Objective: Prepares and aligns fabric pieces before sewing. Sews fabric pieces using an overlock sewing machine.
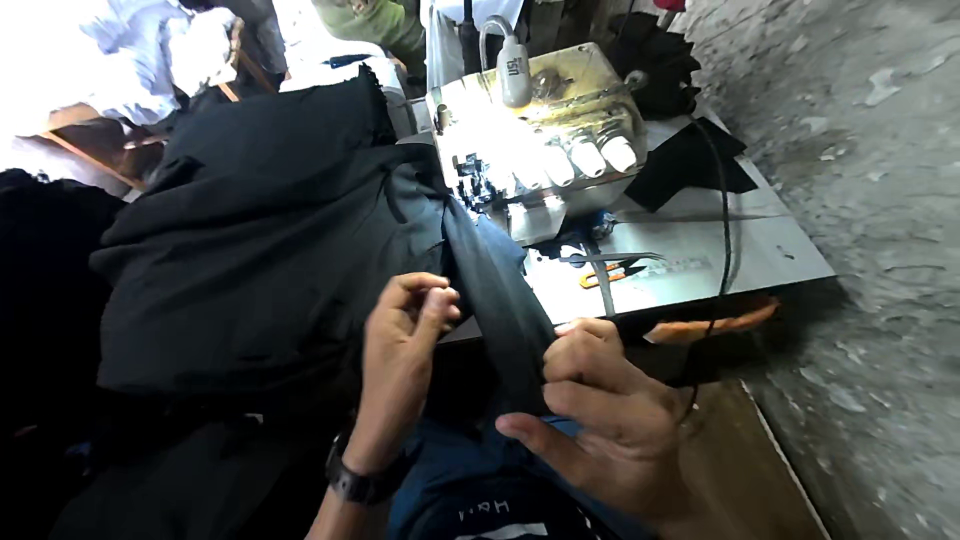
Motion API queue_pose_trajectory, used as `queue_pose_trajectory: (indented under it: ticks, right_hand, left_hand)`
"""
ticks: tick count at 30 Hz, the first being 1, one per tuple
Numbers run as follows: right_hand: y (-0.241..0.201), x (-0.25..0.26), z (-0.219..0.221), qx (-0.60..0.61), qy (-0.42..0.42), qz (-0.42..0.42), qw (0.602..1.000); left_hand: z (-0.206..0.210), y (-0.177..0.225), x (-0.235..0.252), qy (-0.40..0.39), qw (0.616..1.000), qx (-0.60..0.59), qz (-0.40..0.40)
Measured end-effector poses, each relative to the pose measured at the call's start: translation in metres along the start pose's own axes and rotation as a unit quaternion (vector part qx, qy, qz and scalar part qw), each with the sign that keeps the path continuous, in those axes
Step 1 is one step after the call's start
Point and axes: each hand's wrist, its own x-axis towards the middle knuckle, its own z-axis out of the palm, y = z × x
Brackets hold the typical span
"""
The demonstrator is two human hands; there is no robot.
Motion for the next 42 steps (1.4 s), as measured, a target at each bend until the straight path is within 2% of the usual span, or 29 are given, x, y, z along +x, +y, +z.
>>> queue_pose_trajectory:
  ticks: [1, 3, 6, 7, 9, 11, 13, 16, 20, 25, 35, 39, 42]
  right_hand:
    - [0.000, -0.002, 0.001, -0.021, -0.005, -0.017, 1.000]
    - [-0.001, -0.006, 0.005, -0.066, -0.017, -0.054, 0.996]
    - [0.000, -0.015, 0.009, -0.119, -0.011, -0.065, 0.991]
    - [0.001, -0.019, 0.010, -0.116, 0.003, -0.033, 0.993]
    - [0.004, -0.024, 0.012, -0.063, 0.019, 0.106, 0.992]
    - [0.014, -0.024, 0.012, 0.047, 0.007, 0.246, 0.968]
    - [0.021, -0.022, 0.009, 0.119, -0.031, 0.318, 0.940]
    - [0.012, -0.018, 0.001, 0.073, -0.084, 0.290, 0.950]
    - [0.011, -0.022, -0.004, 0.077, -0.086, 0.241, 0.964]
    - [0.015, -0.026, -0.003, 0.106, -0.090, 0.223, 0.965]
    - [0.016, -0.028, -0.005, 0.072, -0.130, 0.196, 0.969]
    - [0.017, -0.029, -0.001, 0.062, -0.115, 0.188, 0.973]
    - [0.008, -0.029, 0.000, -0.022, -0.089, 0.129, 0.987]
  left_hand:
    - [0.007, -0.003, -0.001, 0.002, 0.996, -0.042, -0.076]
    - [0.016, -0.004, 0.000, -0.001, 0.977, -0.121, -0.173]
    - [0.021, 0.002, 0.007, 0.009, 0.955, -0.219, -0.201]
    - [0.022, 0.004, 0.009, 0.017, 0.952, -0.241, -0.190]
    - [0.023, 0.009, 0.011, 0.033, 0.957, -0.240, -0.158]
    - [0.025, 0.008, 0.009, 0.043, 0.967, -0.209, -0.139]
    - [0.028, 0.002, 0.008, 0.041, 0.967, -0.204, -0.145]
    - [0.030, -0.001, 0.010, 0.038, 0.960, -0.225, -0.164]
    - [0.023, -0.006, 0.019, 0.041, 0.954, -0.245, -0.169]
    - [0.025, -0.008, 0.022, 0.070, 0.947, -0.250, -0.189]
    - [0.027, -0.016, 0.022, 0.083, 0.946, -0.258, -0.180]
    - [0.025, -0.016, 0.023, 0.078, 0.943, -0.268, -0.181]
    - [0.020, -0.012, 0.016, 0.041, 0.949, -0.255, -0.182]
